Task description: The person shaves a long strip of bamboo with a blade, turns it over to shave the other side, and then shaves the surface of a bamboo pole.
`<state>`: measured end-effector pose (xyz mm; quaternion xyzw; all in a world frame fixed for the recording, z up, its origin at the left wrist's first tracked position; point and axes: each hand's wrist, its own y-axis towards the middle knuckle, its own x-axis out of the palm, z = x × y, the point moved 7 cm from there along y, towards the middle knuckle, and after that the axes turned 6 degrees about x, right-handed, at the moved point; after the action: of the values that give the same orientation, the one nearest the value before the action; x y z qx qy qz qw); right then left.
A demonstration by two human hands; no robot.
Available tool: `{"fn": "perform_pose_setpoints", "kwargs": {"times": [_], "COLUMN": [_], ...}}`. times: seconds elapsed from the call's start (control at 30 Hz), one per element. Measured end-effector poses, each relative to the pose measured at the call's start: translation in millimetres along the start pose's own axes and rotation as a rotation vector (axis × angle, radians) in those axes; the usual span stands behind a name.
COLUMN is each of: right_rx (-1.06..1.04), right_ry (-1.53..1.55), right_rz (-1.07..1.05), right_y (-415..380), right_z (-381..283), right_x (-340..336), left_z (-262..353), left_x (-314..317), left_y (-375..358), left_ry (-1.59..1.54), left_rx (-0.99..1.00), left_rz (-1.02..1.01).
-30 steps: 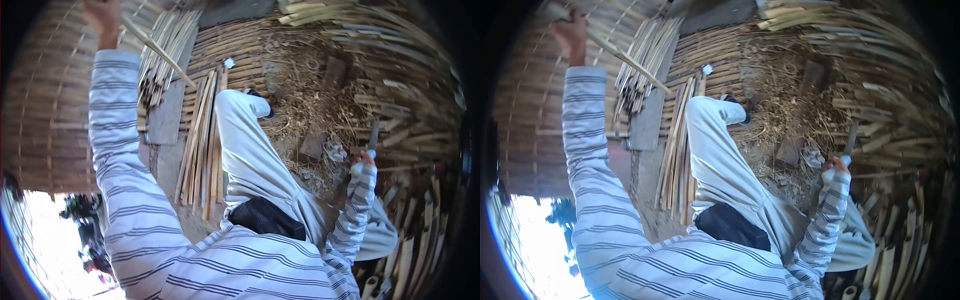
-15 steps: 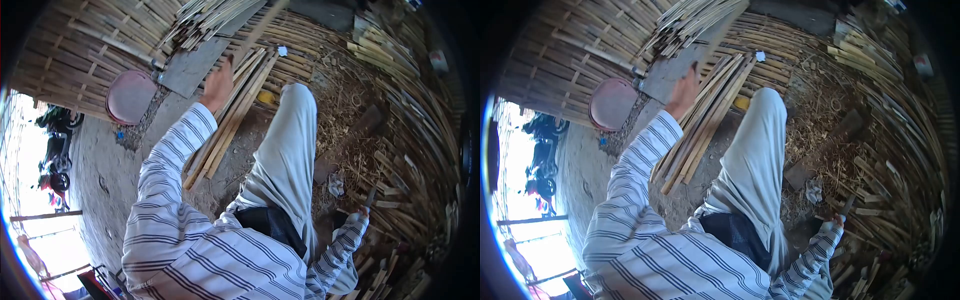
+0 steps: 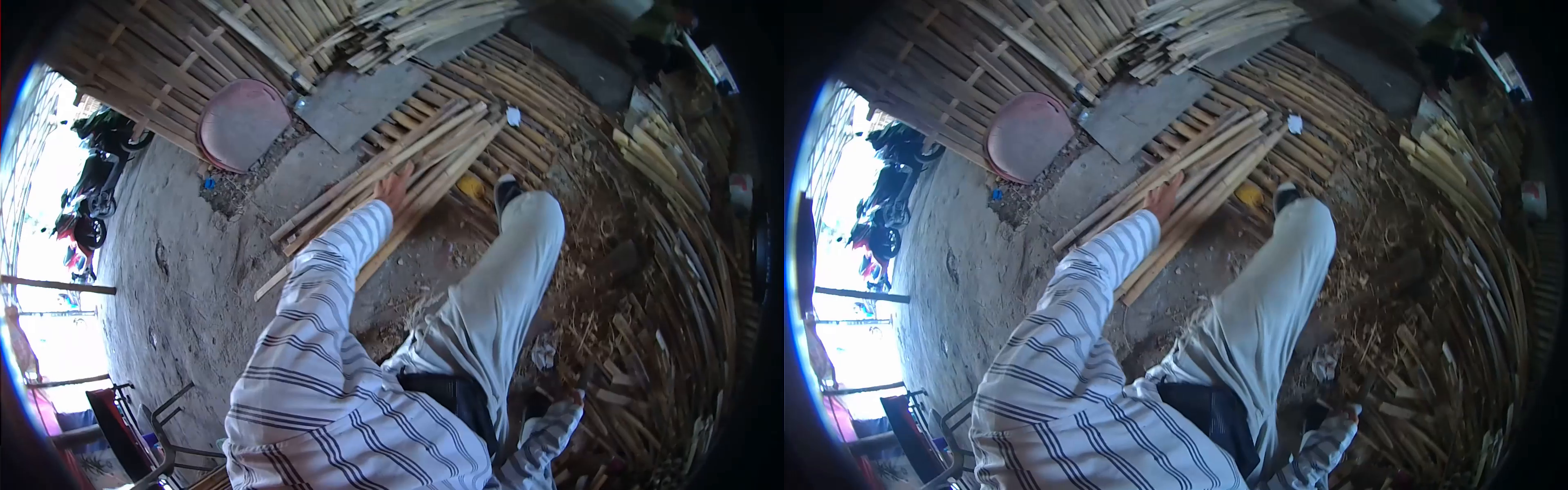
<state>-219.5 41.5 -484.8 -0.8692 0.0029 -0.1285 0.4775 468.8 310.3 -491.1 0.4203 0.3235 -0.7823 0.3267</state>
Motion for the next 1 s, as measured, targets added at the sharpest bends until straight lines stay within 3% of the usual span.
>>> {"fn": "perform_pose_setpoints", "kwargs": {"times": [0.1,0.2,0.27,0.37,0.47,0.5,0.53,0.6,0.63,0.73,0.83,0.9,0.97,1.0], "right_rx": [0.008,0.017,0.018,0.023,0.019,0.016,0.016,0.017,0.007,-0.020,-0.052,-0.073,-0.082,-0.089], "right_ry": [-0.021,-0.041,-0.051,-0.053,-0.051,-0.052,-0.050,-0.043,-0.040,-0.018,0.006,0.022,0.036,0.039], "right_rz": [0.000,0.001,0.000,-0.005,-0.013,-0.015,-0.021,-0.028,-0.028,-0.038,-0.043,-0.048,-0.059,-0.064], "right_y": [10,15,17,17,15,13,13,12,10,10,11,12,13,14], "right_z": [2,3,4,3,-2,-3,-4,-6,-10,-24,-40,-48,-57,-62], "right_x": [23,35,40,43,42,40,38,29,25,11,3,-3,-11,-14], "left_z": [-16,0,-1,-31,-45,-81,-77,-52,-27,-12,38,50,136,169], "left_x": [-7,-41,-49,-7,50,107,147,156,134,141,129,115,-7,-30], "left_y": [44,61,60,58,23,28,23,-32,-78,-103,-84,-43,-57,-51], "left_ry": [0.160,0.466,0.347,0.217,0.006,0.005,0.193,-0.066,-0.506,-0.546,0.498,0.433,-0.319,-0.539], "left_rx": [-0.049,-0.028,-0.075,-0.113,-0.130,-0.003,0.268,0.155,-0.245,-0.194,0.975,0.780,0.386,0.437], "left_rz": [-0.049,0.070,0.161,0.314,0.066,0.102,-0.151,-0.567,-0.687,-0.549,0.139,0.154,0.293,0.383]}}
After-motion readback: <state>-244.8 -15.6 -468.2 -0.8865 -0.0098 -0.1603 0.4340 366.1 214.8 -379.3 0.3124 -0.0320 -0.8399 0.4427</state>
